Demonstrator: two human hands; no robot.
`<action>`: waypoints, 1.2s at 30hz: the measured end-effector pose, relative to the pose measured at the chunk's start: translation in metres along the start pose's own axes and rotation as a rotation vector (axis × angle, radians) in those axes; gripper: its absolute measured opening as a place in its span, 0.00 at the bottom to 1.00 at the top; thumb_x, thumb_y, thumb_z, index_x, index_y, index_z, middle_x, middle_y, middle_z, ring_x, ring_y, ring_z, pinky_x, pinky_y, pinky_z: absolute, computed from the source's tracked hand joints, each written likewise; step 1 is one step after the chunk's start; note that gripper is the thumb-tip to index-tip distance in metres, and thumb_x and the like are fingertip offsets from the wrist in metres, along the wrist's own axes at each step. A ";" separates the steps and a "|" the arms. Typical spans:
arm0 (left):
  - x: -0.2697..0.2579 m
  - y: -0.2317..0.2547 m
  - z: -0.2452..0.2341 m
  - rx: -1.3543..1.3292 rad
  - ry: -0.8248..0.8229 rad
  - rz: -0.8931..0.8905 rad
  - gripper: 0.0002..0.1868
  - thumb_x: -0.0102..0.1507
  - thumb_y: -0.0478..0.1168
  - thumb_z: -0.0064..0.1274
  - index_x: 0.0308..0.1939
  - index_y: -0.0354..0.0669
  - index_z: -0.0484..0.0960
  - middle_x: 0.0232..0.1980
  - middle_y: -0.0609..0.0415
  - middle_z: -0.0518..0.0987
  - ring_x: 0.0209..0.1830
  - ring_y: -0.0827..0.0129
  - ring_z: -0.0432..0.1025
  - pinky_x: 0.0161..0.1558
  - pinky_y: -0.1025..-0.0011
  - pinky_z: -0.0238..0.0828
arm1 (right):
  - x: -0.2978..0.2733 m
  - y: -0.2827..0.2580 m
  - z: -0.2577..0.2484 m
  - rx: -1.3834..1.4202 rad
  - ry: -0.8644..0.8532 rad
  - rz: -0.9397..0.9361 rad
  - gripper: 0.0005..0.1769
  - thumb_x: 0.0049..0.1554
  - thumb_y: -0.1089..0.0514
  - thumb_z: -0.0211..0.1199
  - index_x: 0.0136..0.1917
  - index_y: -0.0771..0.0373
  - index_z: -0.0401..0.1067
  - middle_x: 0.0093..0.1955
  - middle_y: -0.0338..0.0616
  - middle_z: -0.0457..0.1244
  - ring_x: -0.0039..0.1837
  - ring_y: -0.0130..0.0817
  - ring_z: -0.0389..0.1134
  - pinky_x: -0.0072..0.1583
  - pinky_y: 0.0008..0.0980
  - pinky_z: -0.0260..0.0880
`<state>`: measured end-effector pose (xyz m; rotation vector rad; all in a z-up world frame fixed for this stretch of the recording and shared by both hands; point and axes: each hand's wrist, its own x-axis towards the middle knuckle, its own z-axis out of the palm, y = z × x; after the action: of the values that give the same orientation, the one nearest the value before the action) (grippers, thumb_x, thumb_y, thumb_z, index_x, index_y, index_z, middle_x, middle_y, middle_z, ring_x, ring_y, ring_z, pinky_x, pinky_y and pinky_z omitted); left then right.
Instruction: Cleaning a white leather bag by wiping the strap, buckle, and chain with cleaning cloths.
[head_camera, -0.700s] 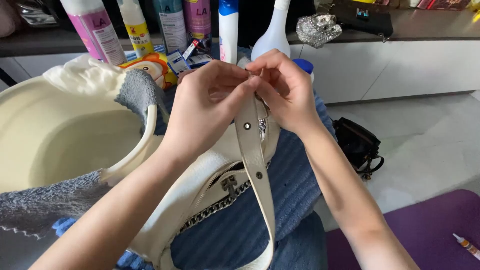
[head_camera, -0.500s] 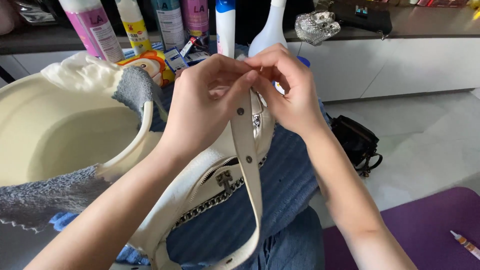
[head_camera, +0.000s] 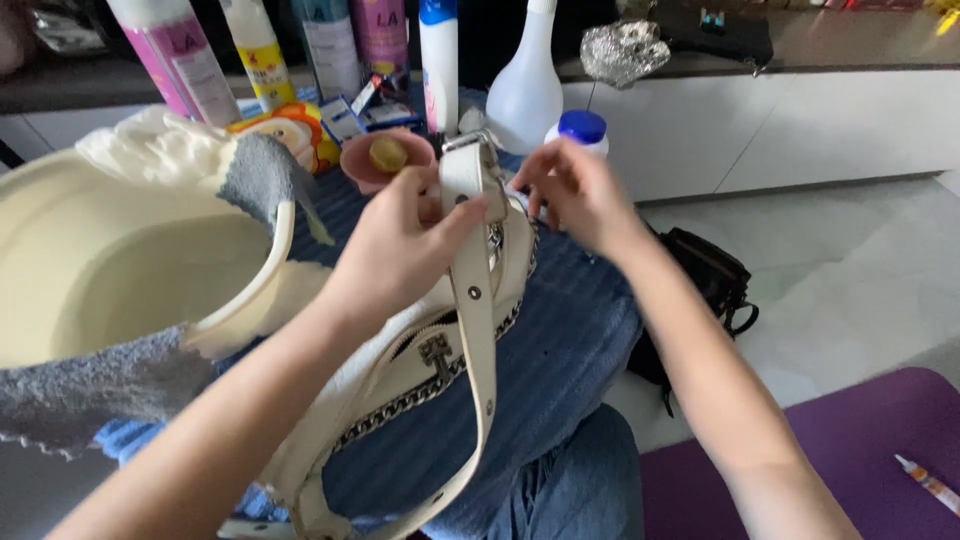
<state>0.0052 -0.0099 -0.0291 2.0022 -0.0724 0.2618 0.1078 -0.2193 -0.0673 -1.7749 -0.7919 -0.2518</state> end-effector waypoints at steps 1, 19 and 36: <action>0.001 0.003 0.002 0.003 0.002 0.008 0.31 0.60 0.56 0.59 0.56 0.36 0.74 0.38 0.44 0.85 0.37 0.57 0.84 0.35 0.63 0.84 | 0.002 0.005 0.000 -0.001 0.004 -0.007 0.04 0.68 0.63 0.55 0.52 0.63 0.70 0.38 0.44 0.67 0.33 0.31 0.67 0.39 0.27 0.68; 0.073 0.083 0.052 -0.399 -0.146 0.350 0.05 0.63 0.41 0.35 0.37 0.46 0.66 0.32 0.57 0.72 0.27 0.74 0.68 0.28 0.72 0.71 | -0.026 -0.006 -0.008 -0.027 0.405 0.154 0.14 0.67 0.46 0.51 0.57 0.57 0.65 0.40 0.37 0.64 0.40 0.26 0.64 0.42 0.27 0.61; 0.137 0.117 0.150 -0.165 -0.138 0.951 0.09 0.57 0.48 0.38 0.25 0.52 0.66 0.24 0.62 0.67 0.27 0.76 0.60 0.28 0.64 0.60 | -0.060 0.021 -0.045 0.191 0.931 0.002 0.06 0.70 0.60 0.52 0.53 0.50 0.68 0.44 0.33 0.63 0.45 0.20 0.62 0.48 0.21 0.63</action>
<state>0.1419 -0.1867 0.0427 1.6874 -1.1061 0.6858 0.0857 -0.2870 -0.0996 -1.2630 -0.1279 -0.8865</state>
